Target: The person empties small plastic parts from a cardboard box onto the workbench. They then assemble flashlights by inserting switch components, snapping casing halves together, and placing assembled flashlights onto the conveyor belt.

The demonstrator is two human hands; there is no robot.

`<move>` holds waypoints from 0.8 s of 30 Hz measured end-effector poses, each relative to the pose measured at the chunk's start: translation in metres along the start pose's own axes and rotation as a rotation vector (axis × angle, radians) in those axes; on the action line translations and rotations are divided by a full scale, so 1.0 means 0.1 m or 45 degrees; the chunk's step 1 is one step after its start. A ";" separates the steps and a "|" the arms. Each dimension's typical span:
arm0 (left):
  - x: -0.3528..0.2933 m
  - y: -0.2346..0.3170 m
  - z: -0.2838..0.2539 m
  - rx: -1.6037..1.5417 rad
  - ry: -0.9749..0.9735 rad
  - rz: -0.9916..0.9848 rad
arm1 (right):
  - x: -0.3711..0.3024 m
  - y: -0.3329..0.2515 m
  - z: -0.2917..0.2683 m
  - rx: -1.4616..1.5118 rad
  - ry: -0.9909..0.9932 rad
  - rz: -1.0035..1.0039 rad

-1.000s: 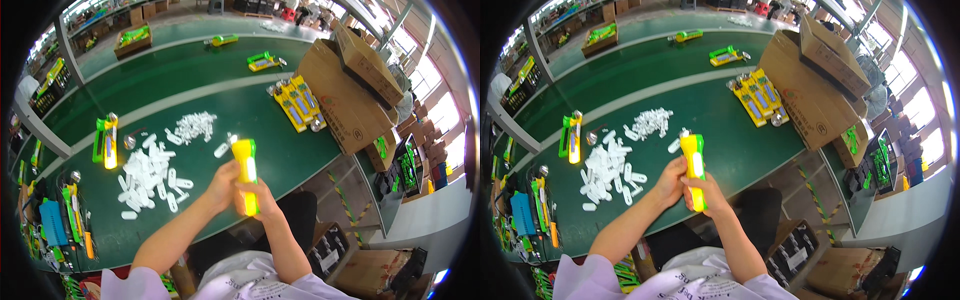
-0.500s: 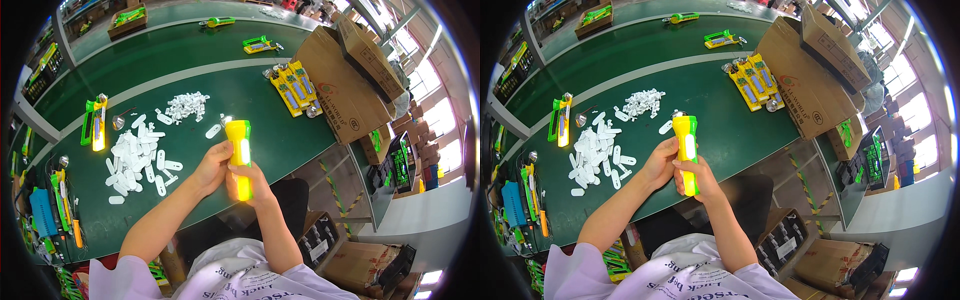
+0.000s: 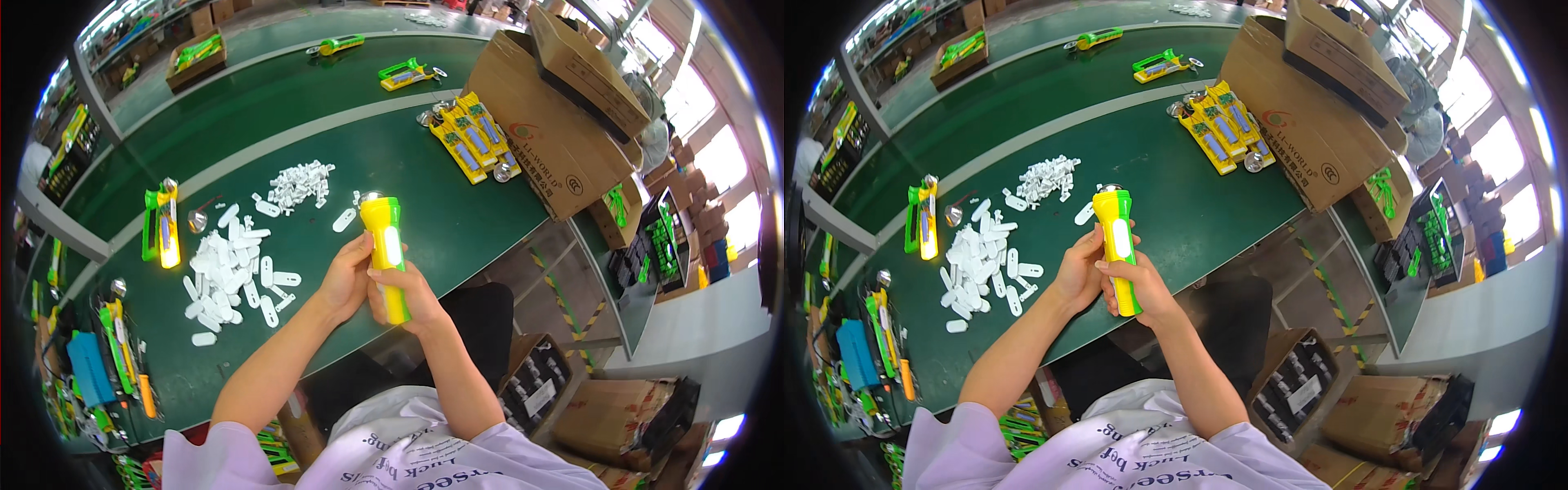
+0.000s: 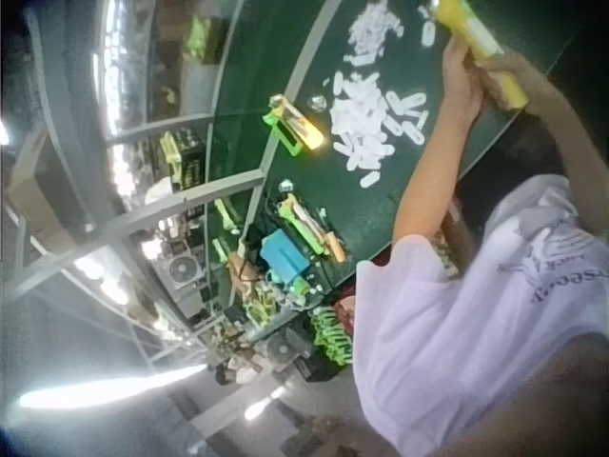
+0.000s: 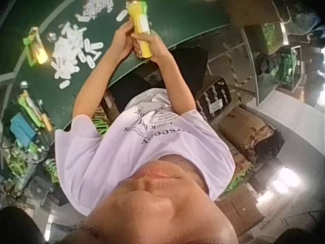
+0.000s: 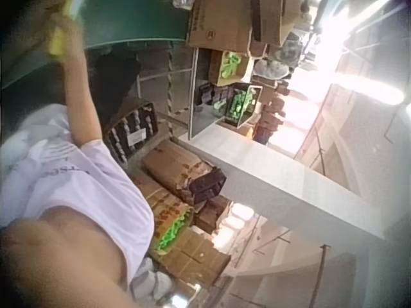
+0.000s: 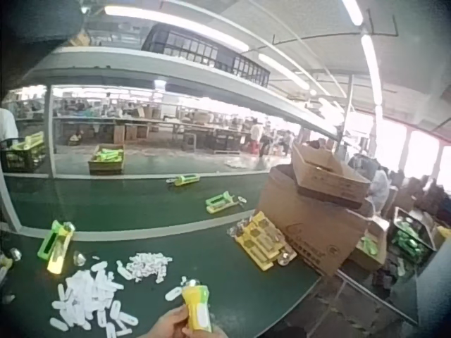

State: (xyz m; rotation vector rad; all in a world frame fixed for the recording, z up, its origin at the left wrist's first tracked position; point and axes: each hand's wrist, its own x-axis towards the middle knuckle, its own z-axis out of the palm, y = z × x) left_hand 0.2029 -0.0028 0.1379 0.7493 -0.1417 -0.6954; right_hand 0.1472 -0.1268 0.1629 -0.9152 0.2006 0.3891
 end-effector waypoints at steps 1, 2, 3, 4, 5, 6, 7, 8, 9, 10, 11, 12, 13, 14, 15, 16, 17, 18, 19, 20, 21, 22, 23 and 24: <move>0.00 -0.02 0.01 0.033 -0.010 -0.015 | -0.02 0.01 -0.01 0.027 -0.004 -0.027; 0.01 -0.04 0.02 0.074 0.012 0.045 | -0.04 0.01 -0.04 0.002 -0.013 -0.043; 0.00 -0.04 -0.02 0.125 0.035 0.109 | -0.03 0.01 -0.03 -0.016 -0.030 -0.062; 0.00 -0.06 -0.09 0.253 0.126 0.168 | -0.08 -0.04 -0.05 -0.146 -0.025 -0.075; 0.00 -0.08 -0.01 0.366 0.255 0.352 | -0.10 -0.04 -0.15 -0.092 -0.032 -0.126; -0.01 -0.05 0.06 0.611 0.344 0.542 | -0.12 -0.02 -0.29 -0.584 0.124 -0.358; -0.01 0.02 0.13 0.853 0.423 0.744 | -0.14 -0.01 -0.40 -1.069 0.310 -0.575; -0.03 0.10 0.01 1.207 0.460 1.063 | -0.25 -0.15 -0.35 -1.438 0.335 -0.452; -0.08 0.29 0.07 1.500 0.363 1.353 | -0.43 -0.37 -0.25 -1.806 0.362 -0.302; -0.12 0.49 0.29 1.766 0.143 1.372 | -0.55 -0.51 -0.23 -2.076 0.271 -0.250; -0.17 0.64 0.47 2.018 -0.084 1.372 | -0.62 -0.61 -0.22 -2.242 0.185 -0.196; -0.18 0.70 0.54 2.163 -0.279 0.979 | -0.62 -0.64 -0.28 -2.285 0.128 -0.309; -0.24 0.70 0.66 2.199 -0.436 0.583 | -0.62 -0.64 -0.32 -2.330 0.069 -0.422; -0.26 0.67 0.69 2.351 -0.507 0.354 | -0.60 -0.70 -0.31 -2.328 0.046 -0.444; -0.29 0.65 0.70 2.485 -0.571 0.114 | -0.58 -0.76 -0.27 -2.424 -0.019 -0.448; -0.30 0.63 0.68 2.487 -0.448 0.076 | -0.55 -0.82 -0.25 -2.522 -0.086 -0.455; -0.31 0.69 0.71 2.501 -0.421 0.075 | -0.51 -0.86 -0.27 -2.520 -0.107 -0.478; -0.28 0.76 0.69 2.487 -0.275 0.037 | -0.45 -0.87 -0.35 -2.410 0.030 -0.874; -0.27 0.84 0.67 2.468 -0.129 0.000 | -0.39 -0.91 -0.44 -2.258 0.167 -1.256; -0.27 0.95 0.45 2.466 -0.016 0.227 | -0.32 -0.98 -0.52 -2.184 0.232 -1.134; -0.22 1.10 0.39 2.376 0.131 0.221 | -0.23 -1.02 -0.67 -2.151 0.348 -1.106; -0.15 1.24 0.30 2.138 0.286 0.164 | -0.13 -1.05 -0.87 -2.191 0.442 -0.999; -0.08 1.38 0.01 2.021 0.384 0.350 | -0.01 -1.05 -1.02 -2.219 0.524 -0.901; -0.04 1.67 -0.53 2.169 0.575 0.375 | 0.12 -0.97 -1.08 -2.200 0.493 -0.932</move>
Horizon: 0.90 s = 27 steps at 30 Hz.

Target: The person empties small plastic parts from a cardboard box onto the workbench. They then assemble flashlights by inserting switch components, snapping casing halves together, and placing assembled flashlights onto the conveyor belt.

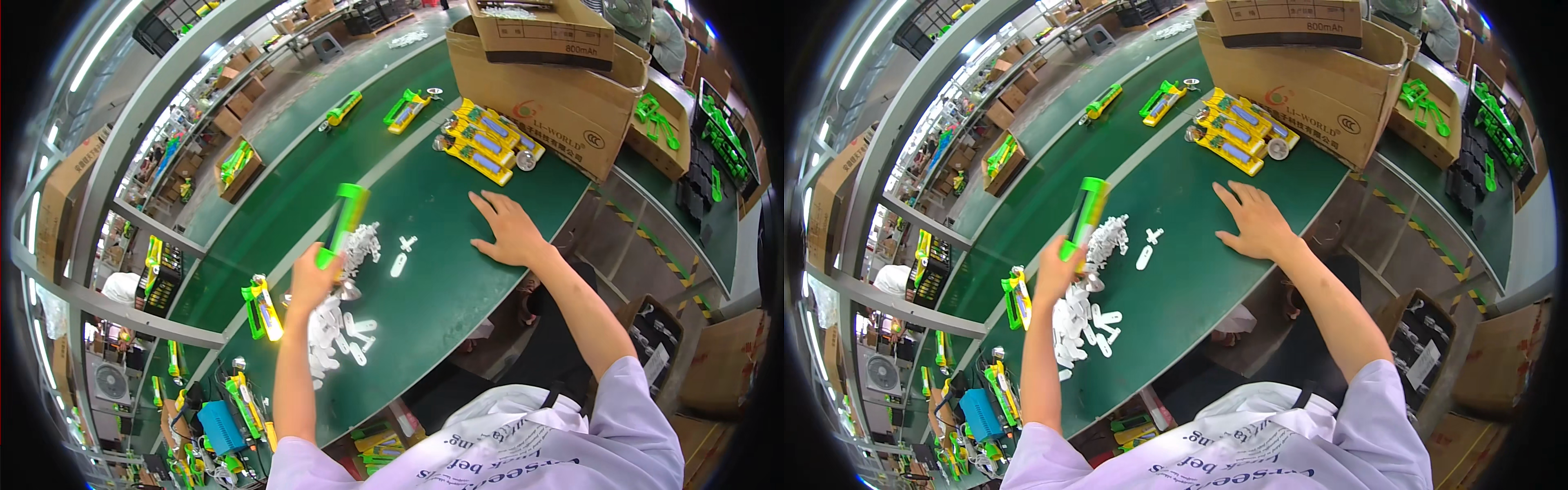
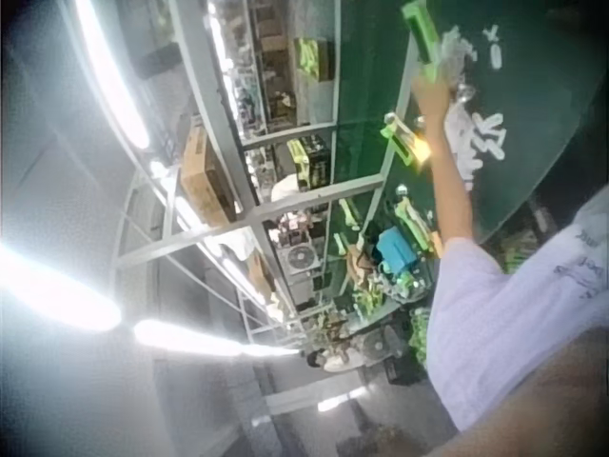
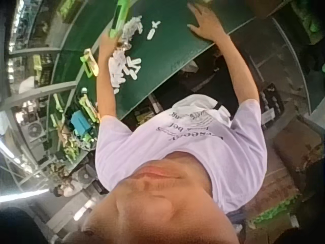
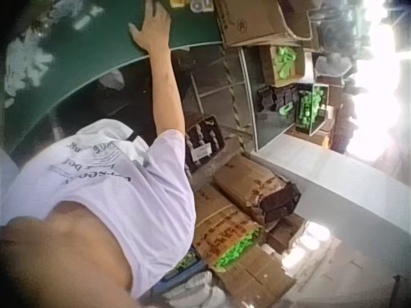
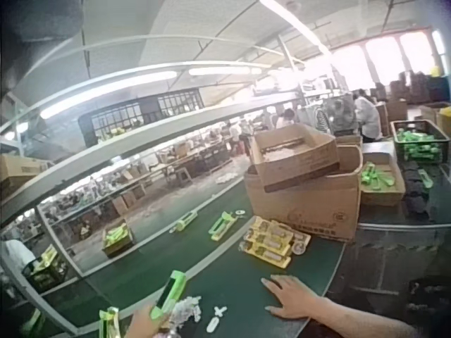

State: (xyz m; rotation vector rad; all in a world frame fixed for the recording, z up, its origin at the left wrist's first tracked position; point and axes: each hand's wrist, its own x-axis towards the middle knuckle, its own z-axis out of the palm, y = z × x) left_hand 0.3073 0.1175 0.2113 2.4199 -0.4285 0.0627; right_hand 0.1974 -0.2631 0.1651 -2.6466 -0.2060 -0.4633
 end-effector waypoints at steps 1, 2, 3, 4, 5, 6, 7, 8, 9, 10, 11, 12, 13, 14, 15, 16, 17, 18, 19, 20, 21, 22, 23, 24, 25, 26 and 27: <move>0.13 0.04 -0.02 -0.327 0.099 -0.217 | -0.05 0.14 0.14 -0.149 -0.055 0.002; 0.31 -0.19 -0.18 -0.337 0.081 -0.366 | -0.02 0.17 0.23 -0.282 -0.109 -0.021; 0.47 -0.31 -0.27 -0.366 0.098 -0.446 | 0.02 0.20 0.25 -0.275 -0.106 -0.023; 0.63 -0.50 -0.37 -0.360 0.121 -0.512 | 0.03 0.19 0.23 -0.262 -0.150 -0.017; 0.80 -0.73 -0.43 -0.356 0.134 -0.578 | 0.01 0.18 0.21 -0.251 -0.200 -0.003; 0.97 -0.92 -0.50 -0.316 0.179 -0.673 | 0.02 0.18 0.18 -0.241 -0.189 -0.011; 1.13 -1.14 -0.58 -0.271 0.230 -0.769 | 0.05 0.19 0.19 -0.230 -0.191 -0.016; 1.27 -1.40 -0.65 -0.204 0.308 -0.850 | 0.08 0.17 0.19 -0.196 -0.200 -0.021; 1.39 -1.66 -0.72 -0.215 0.364 -0.905 | 0.11 0.17 0.20 -0.164 -0.208 -0.022; 1.49 -1.94 -0.85 -0.204 0.417 -0.995 | 0.14 0.15 0.21 -0.154 -0.205 -0.023; 1.58 -2.14 -0.91 -0.199 0.460 -1.082 | 0.16 0.15 0.23 -0.139 -0.208 -0.039; 1.70 -2.12 -0.79 0.009 0.453 -1.083 | 0.14 0.20 0.22 -0.151 -0.218 -0.029; 1.81 -2.09 -0.71 0.218 0.449 -1.077 | 0.14 0.24 0.22 -0.172 -0.225 0.001; 1.95 -1.99 -0.71 0.737 0.295 -1.029 | 0.14 0.25 0.21 -0.180 -0.227 0.010; 2.10 -1.84 -0.69 1.245 0.129 -0.929 | 0.13 0.29 0.18 -0.194 -0.233 0.027; 2.27 -1.65 -0.66 1.155 0.180 -0.906 | 0.12 0.33 0.15 -0.206 -0.232 0.032; 2.45 -1.50 -0.65 1.072 0.240 -0.894 | 0.13 0.34 0.13 -0.224 -0.247 0.055; 2.63 -1.49 -0.70 1.081 0.240 -0.762 | 0.16 0.31 0.14 -0.198 -0.222 0.016; 2.84 -1.47 -0.69 1.085 0.239 -0.627 | 0.18 0.27 0.15 -0.175 -0.195 -0.020; 3.09 -1.37 -0.51 1.022 0.196 -0.486 | 0.19 0.27 0.17 -0.171 -0.208 -0.013; 3.35 -1.24 -0.31 0.953 0.156 -0.344 | 0.19 0.27 0.17 -0.192 -0.214 0.006; 3.62 -1.12 -0.08 0.848 0.180 -0.186 | 0.19 0.26 0.17 -0.166 -0.218 -0.009; 3.87 -0.97 0.19 0.736 0.204 -0.026 | 0.19 0.25 0.16 -0.145 -0.220 -0.021; 4.08 -0.68 0.53 0.601 0.165 0.109 | 0.17 0.28 0.17 -0.141 -0.214 -0.012; 4.18 -0.60 0.93 0.448 0.113 0.206 | 0.22 0.27 0.27 -0.179 -0.256 0.011; 4.28 -0.27 1.26 0.376 0.035 0.291 | 0.20 0.31 0.26 -0.139 -0.248 0.014; 4.34 0.05 1.51 0.309 -0.044 0.377 | 0.18 0.33 0.24 -0.094 -0.238 0.018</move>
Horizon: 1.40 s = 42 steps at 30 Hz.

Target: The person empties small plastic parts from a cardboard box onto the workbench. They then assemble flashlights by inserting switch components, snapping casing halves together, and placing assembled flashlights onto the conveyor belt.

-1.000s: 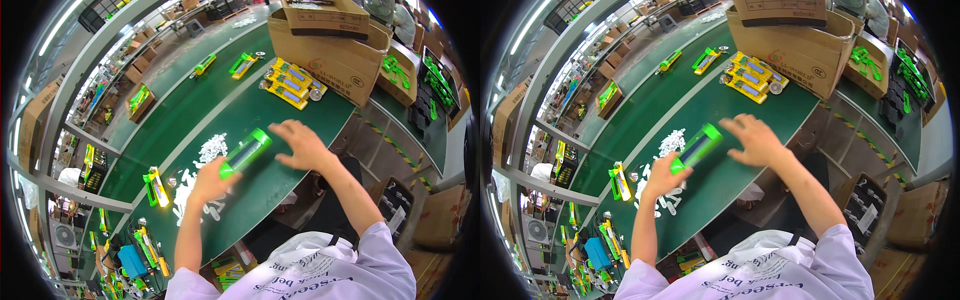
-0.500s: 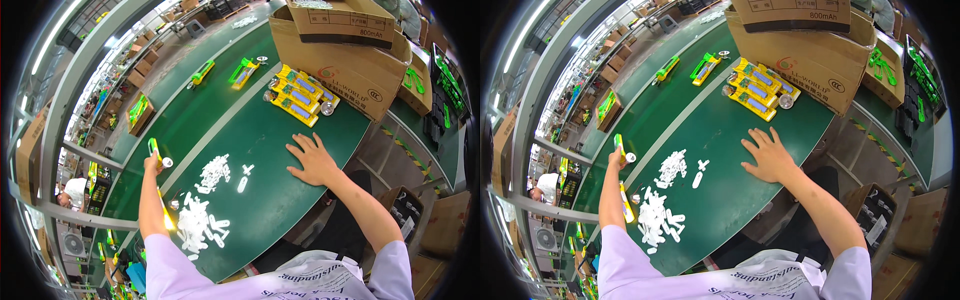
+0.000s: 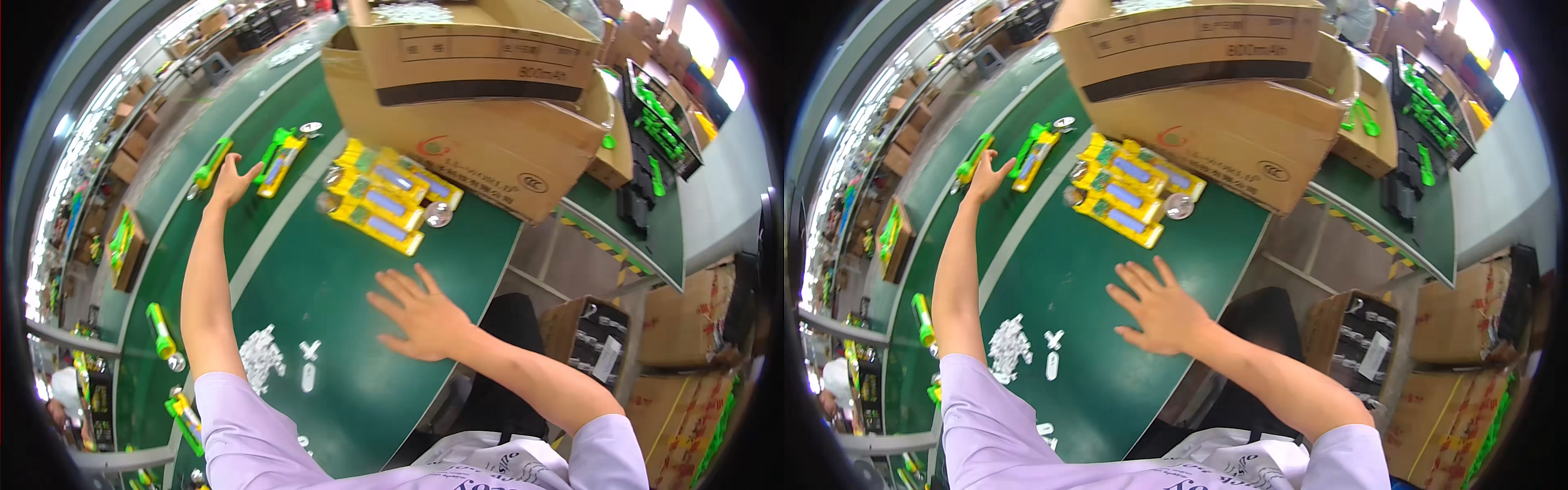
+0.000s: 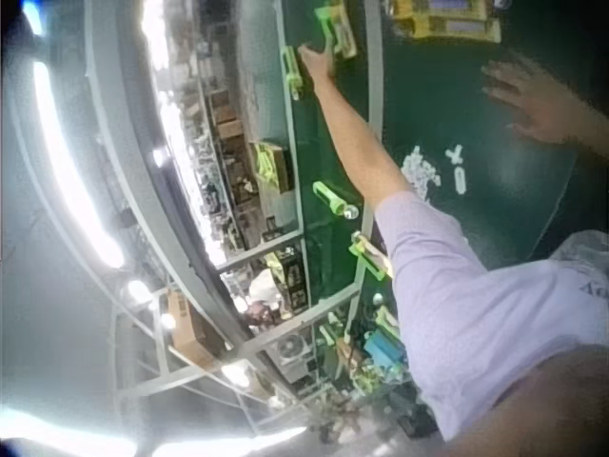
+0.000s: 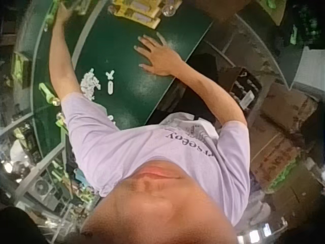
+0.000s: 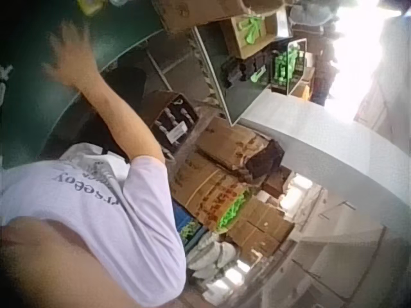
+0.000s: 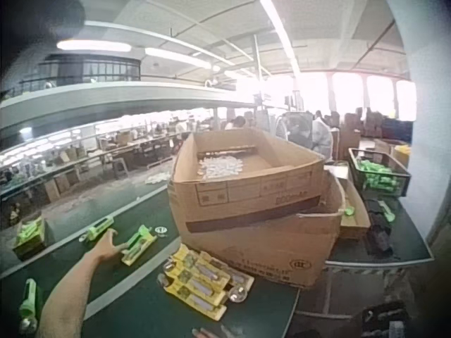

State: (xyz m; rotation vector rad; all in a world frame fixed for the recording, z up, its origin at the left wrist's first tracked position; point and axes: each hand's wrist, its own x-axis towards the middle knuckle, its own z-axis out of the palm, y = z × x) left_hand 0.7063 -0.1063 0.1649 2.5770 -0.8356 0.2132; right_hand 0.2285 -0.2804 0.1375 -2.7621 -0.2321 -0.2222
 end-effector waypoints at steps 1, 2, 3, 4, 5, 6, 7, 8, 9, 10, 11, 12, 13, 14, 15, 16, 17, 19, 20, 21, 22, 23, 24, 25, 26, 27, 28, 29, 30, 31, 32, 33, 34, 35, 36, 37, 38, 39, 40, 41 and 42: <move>0.13 0.30 0.12 -0.001 -0.158 -0.029 | -0.01 0.01 -0.03 0.015 0.010 0.009; 0.21 0.39 0.20 0.032 -0.260 -0.041 | -0.01 -0.01 -0.03 0.008 0.007 0.040; 0.28 0.43 0.28 0.084 -0.313 -0.053 | -0.01 -0.01 -0.02 0.022 0.021 0.013; 0.33 0.46 0.38 0.140 -0.365 -0.066 | 0.00 -0.02 -0.02 0.039 0.035 -0.015; 0.35 0.58 0.48 0.260 -0.329 -0.229 | 0.00 0.01 -0.03 0.052 0.012 -0.003; 0.42 0.57 0.46 0.287 -0.324 -0.263 | 0.00 0.02 -0.03 0.050 0.012 0.021; 0.45 0.55 0.45 0.230 -0.320 -0.223 | 0.01 0.02 -0.03 0.033 0.006 0.013; 0.44 0.51 0.44 0.178 -0.319 -0.186 | 0.00 0.04 -0.02 0.023 -0.001 0.003; 0.45 0.41 0.42 0.192 -0.323 -0.184 | 0.00 0.03 -0.03 0.036 0.007 0.004; 0.44 0.31 0.39 0.212 -0.287 -0.225 | 0.00 0.02 -0.03 0.035 0.014 -0.011; 0.46 0.37 0.41 0.217 -0.252 -0.250 | -0.01 0.05 -0.04 0.020 0.021 -0.010; 0.43 0.41 0.39 0.223 -0.253 -0.236 | -0.02 0.07 -0.04 0.021 0.033 0.000; 0.35 0.42 0.36 0.119 -0.314 -0.287 | -0.03 0.08 -0.02 0.016 0.029 0.008; 0.26 0.43 0.30 0.017 -0.371 -0.347 | -0.03 0.10 0.00 0.012 0.023 0.006; 0.19 0.36 0.20 0.019 -0.339 -0.365 | -0.03 0.09 0.00 0.021 0.041 -0.005; 0.13 0.29 0.09 0.023 -0.306 -0.384 | -0.02 0.08 -0.01 0.018 0.043 -0.019; 0.07 0.29 -0.03 0.109 -0.253 -0.306 | -0.04 0.05 0.01 0.022 0.042 -0.022; -0.09 0.27 -0.30 0.076 -0.256 -0.331 | -0.04 0.01 0.02 0.026 0.063 -0.032; -0.14 0.41 -0.40 0.005 -0.269 -0.343 | -0.06 0.05 0.02 0.000 0.066 -0.019; -0.22 0.53 -0.51 0.051 -0.272 -0.284 | -0.08 0.04 0.01 0.005 0.067 -0.014; -0.32 0.64 -0.62 0.062 -0.313 -0.266 | -0.11 0.05 0.01 0.021 0.093 -0.032; -0.45 0.75 -0.68 0.047 -0.294 -0.199 | -0.14 0.06 0.02 0.012 0.090 -0.025; -0.60 0.72 -0.78 0.135 -0.288 -0.150 | -0.13 0.02 0.01 -0.002 0.095 -0.042; -0.80 0.95 -0.74 0.163 -0.220 -0.071 | -0.15 0.05 0.01 0.002 0.058 -0.021; -1.03 1.16 -0.76 0.131 -0.290 -0.099 | -0.17 0.05 0.01 0.001 0.092 -0.050; -1.31 1.28 -0.76 0.032 -0.295 -0.119 | -0.18 0.02 0.01 0.009 0.062 -0.023; -1.56 1.39 -0.72 0.031 -0.333 -0.169 | -0.18 -0.02 0.01 0.017 0.029 0.006; -1.85 1.55 -0.67 0.004 -0.340 -0.205 | -0.16 -0.05 0.00 0.018 0.024 0.019; -2.13 1.69 -0.61 -0.025 -0.355 -0.240 | -0.12 -0.15 0.07 0.026 0.043 0.007; -2.36 1.82 -0.54 -0.014 -0.353 -0.237 | -0.06 -0.27 0.20 0.482 0.233 0.107; -2.62 1.89 -0.49 -0.057 -0.318 -0.292 | 0.00 -0.43 0.31 0.949 0.409 0.204; -2.83 1.96 -0.41 -0.105 -0.285 -0.346 | 0.08 -0.55 0.37 1.390 0.331 0.284; -3.00 2.02 -0.34 -0.152 -0.245 -0.403 | 0.13 -0.73 0.46 1.704 0.407 0.439; -3.18 2.01 -0.32 -0.089 -0.267 -0.389 | 0.13 -0.85 0.45 2.178 0.343 0.449; -3.26 2.04 -0.30 0.038 -0.344 -0.431 | 0.12 -0.95 0.46 2.655 0.276 0.474; -3.37 2.06 -0.28 -0.049 -0.309 -0.424 | 0.16 -0.94 0.52 2.741 0.357 0.527; -3.45 2.14 -0.32 -0.129 -0.274 -0.414 | 0.21 -0.93 0.53 2.700 0.495 0.486; -3.53 2.08 -0.28 -0.161 -0.132 -0.318 | 0.25 -0.86 0.55 2.694 0.370 0.414; -3.58 2.16 -0.34 -0.430 -0.122 -0.311 | 0.24 -0.77 0.59 2.692 0.261 0.363; -3.62 2.19 -0.39 -0.636 -0.081 -0.429 | 0.20 -0.76 0.53 2.674 0.207 0.412; -3.63 2.24 -0.42 -0.845 -0.022 -0.536 | 0.17 -0.73 0.41 2.644 0.157 0.442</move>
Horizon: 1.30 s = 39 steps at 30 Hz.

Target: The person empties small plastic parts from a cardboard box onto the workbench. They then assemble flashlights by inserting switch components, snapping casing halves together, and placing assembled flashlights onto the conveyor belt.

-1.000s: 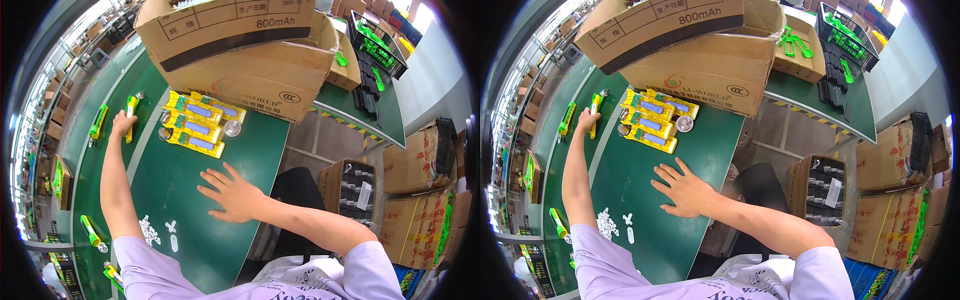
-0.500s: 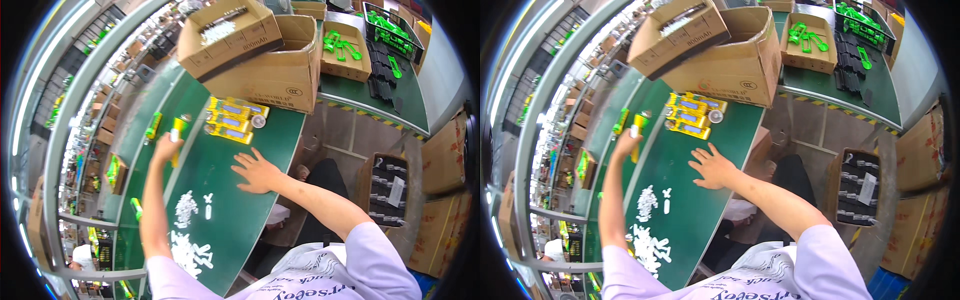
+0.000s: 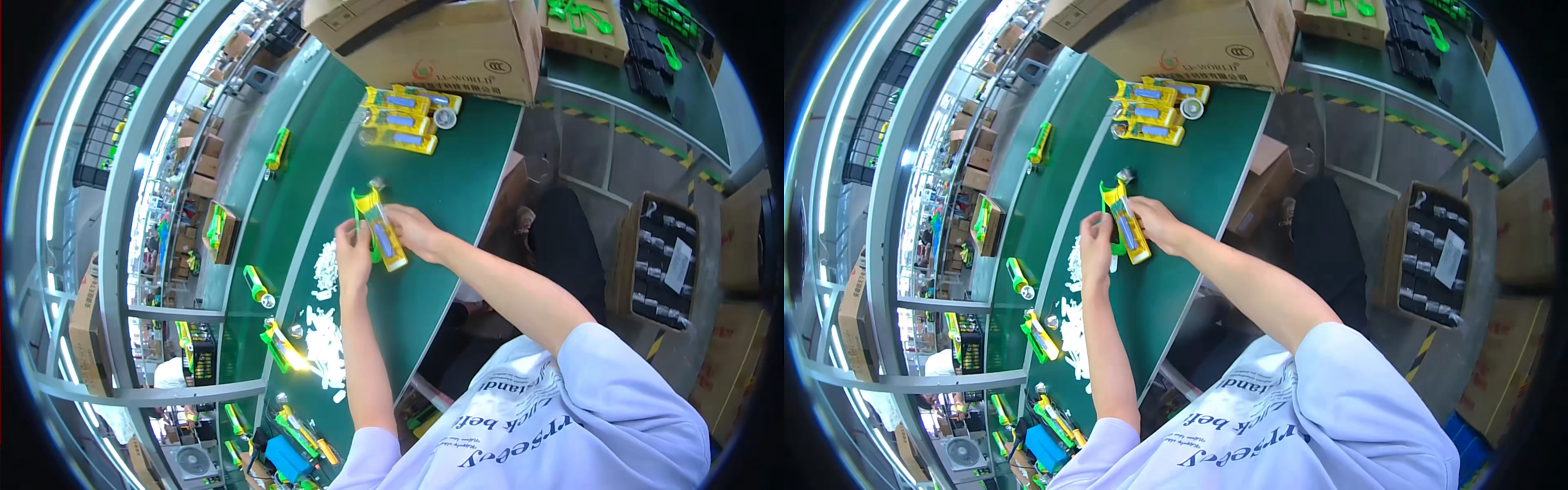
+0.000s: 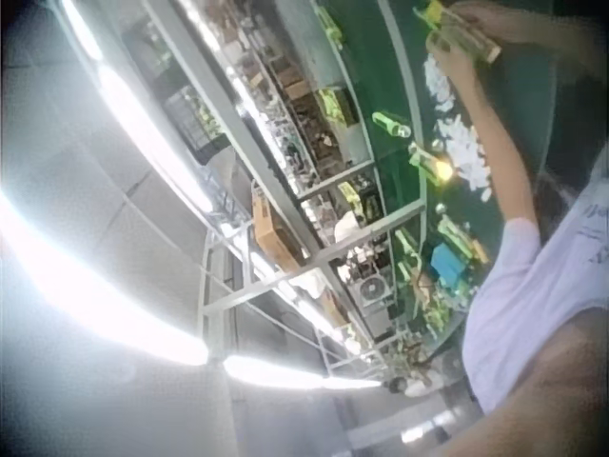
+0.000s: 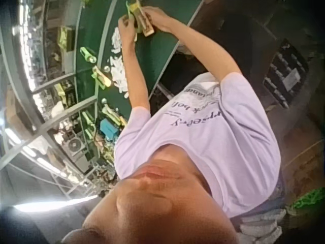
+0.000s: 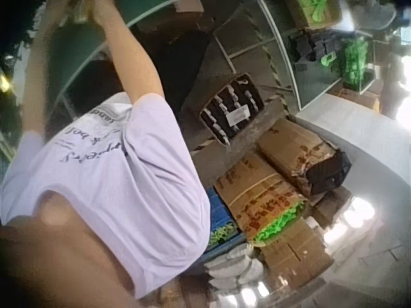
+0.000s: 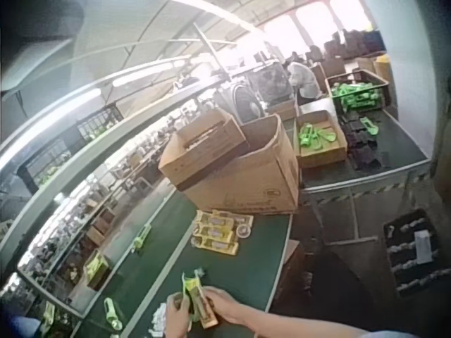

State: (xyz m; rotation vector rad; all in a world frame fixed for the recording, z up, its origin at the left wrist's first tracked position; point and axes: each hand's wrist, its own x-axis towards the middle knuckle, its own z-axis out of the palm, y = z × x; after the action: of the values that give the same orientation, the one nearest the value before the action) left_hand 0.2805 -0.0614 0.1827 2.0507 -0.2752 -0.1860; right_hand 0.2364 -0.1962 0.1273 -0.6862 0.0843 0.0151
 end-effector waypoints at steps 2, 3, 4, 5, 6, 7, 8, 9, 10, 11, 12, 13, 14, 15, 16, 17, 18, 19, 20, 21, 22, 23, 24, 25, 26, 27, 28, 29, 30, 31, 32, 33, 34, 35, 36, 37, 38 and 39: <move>-0.03 -0.01 -0.07 -0.041 0.069 -0.010 | 0.03 0.07 0.03 0.072 0.028 0.018; 0.00 -0.04 -0.10 -0.016 0.069 -0.022 | 0.03 0.07 0.05 0.057 0.024 0.015; 0.08 -0.14 -0.12 -0.058 0.030 -0.026 | 0.02 0.06 0.05 0.038 0.020 0.011; 0.11 -0.15 -0.12 -0.195 -0.034 -0.042 | 0.01 0.05 0.04 0.050 0.003 0.021; 0.14 -0.17 -0.12 -0.337 -0.098 -0.059 | -0.01 0.04 0.03 0.035 0.020 0.021; 0.17 -0.19 -0.14 -0.425 -0.150 -0.118 | -0.02 0.04 0.03 0.027 0.023 0.014; 0.15 -0.18 -0.16 -0.566 -0.204 -0.177 | -0.02 0.03 0.03 0.017 0.031 0.007; 0.17 -0.24 -0.18 -0.623 -0.232 -0.186 | -0.03 0.03 0.03 0.018 0.019 0.008; 0.22 -0.31 -0.21 -0.682 -0.259 -0.195 | 0.00 0.07 0.04 0.032 0.016 -0.007; 0.24 -0.32 -0.27 -0.794 -0.271 -0.183 | 0.03 0.10 0.07 0.041 0.020 -0.006; 0.22 -0.28 -0.30 -0.861 -0.303 -0.190 | 0.05 0.12 0.06 0.046 0.031 -0.001; 0.18 -0.24 -0.34 -0.868 -0.306 -0.235 | 0.04 0.13 0.06 0.055 -0.003 -0.027; 0.19 -0.25 -0.37 -0.872 -0.300 -0.272 | 0.01 0.10 0.09 0.065 0.015 -0.011; 0.22 -0.29 -0.40 -0.901 -0.327 -0.277 | 0.03 0.11 0.09 0.095 -0.002 -0.032; 0.23 -0.31 -0.38 -0.923 -0.314 -0.287 | 0.05 0.09 0.09 0.131 -0.021 -0.054; 0.24 -0.28 -0.36 -0.945 -0.356 -0.261 | 0.07 0.08 0.05 0.121 -0.056 -0.040; 0.24 -0.26 -0.35 -0.964 -0.393 -0.239 | 0.06 0.07 0.01 0.116 -0.094 -0.022; 0.24 -0.23 -0.36 -0.965 -0.428 -0.212 | 0.07 0.06 -0.01 0.125 -0.092 -0.002; 0.24 -0.24 -0.36 -0.968 -0.417 -0.223 | 0.04 0.03 0.01 0.165 -0.046 -0.002; 0.25 -0.26 -0.37 -0.960 -0.433 -0.222 | 0.05 0.02 -0.01 0.185 -0.078 0.024; 0.24 -0.27 -0.39 -0.951 -0.450 -0.221 | 0.05 0.02 -0.02 0.207 -0.110 0.048; 0.21 -0.21 -0.39 -0.916 -0.483 -0.229 | 0.04 -0.01 -0.01 0.209 -0.106 0.056; 0.20 -0.20 -0.39 -0.918 -0.480 -0.237 | 0.02 -0.04 0.01 0.237 -0.098 0.082; 0.20 -0.20 -0.40 -0.883 -0.495 -0.222 | 0.00 -0.05 0.02 0.265 -0.090 0.107; 0.19 -0.18 -0.42 -0.845 -0.511 -0.202 | 0.00 -0.05 0.02 0.268 -0.091 0.109; 0.18 -0.14 -0.44 -0.860 -0.493 -0.198 | 0.00 -0.04 0.03 0.246 -0.084 0.070; 0.15 -0.11 -0.46 -0.857 -0.491 -0.201 | 0.00 -0.03 0.03 0.225 -0.077 0.031; 0.14 -0.09 -0.48 -0.814 -0.479 -0.186 | -0.01 -0.02 0.04 0.230 -0.078 0.032; 0.12 -0.08 -0.50 -0.771 -0.468 -0.171 | -0.01 -0.01 0.04 0.199 -0.069 -0.007; 0.12 -0.10 -0.51 -0.766 -0.467 -0.174 | -0.02 0.00 0.04 0.169 -0.059 -0.046; 0.11 -0.13 -0.51 -0.720 -0.520 -0.124 | -0.01 0.01 0.01 0.176 -0.058 -0.048; 0.10 -0.14 -0.51 -0.673 -0.572 -0.074 | 0.01 0.01 -0.02 0.158 -0.060 -0.039; 0.09 -0.14 -0.49 -0.665 -0.576 -0.075 | 0.02 0.01 -0.06 0.141 -0.063 -0.031; 0.08 -0.17 -0.48 -0.704 -0.594 -0.104 | 0.02 0.02 -0.05 0.142 -0.057 -0.028; 0.07 -0.21 -0.47 -0.744 -0.613 -0.132 | 0.02 0.02 -0.04 0.144 -0.053 -0.029; 0.07 -0.26 -0.45 -0.686 -0.615 -0.106 | 0.01 0.02 -0.03 0.145 -0.048 -0.032; 0.05 -0.23 -0.43 -0.679 -0.618 -0.109 | 0.00 0.01 -0.01 0.153 -0.047 -0.033; 0.03 -0.19 -0.37 -0.684 -0.602 -0.119 | -0.01 0.01 0.00 0.163 -0.051 -0.029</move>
State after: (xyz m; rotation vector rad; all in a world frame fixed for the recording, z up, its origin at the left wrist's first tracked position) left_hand 0.2947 -0.0218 0.1836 1.4658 -0.3719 -0.7265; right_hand 0.2356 -0.1959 0.1270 -0.5587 0.0386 0.0017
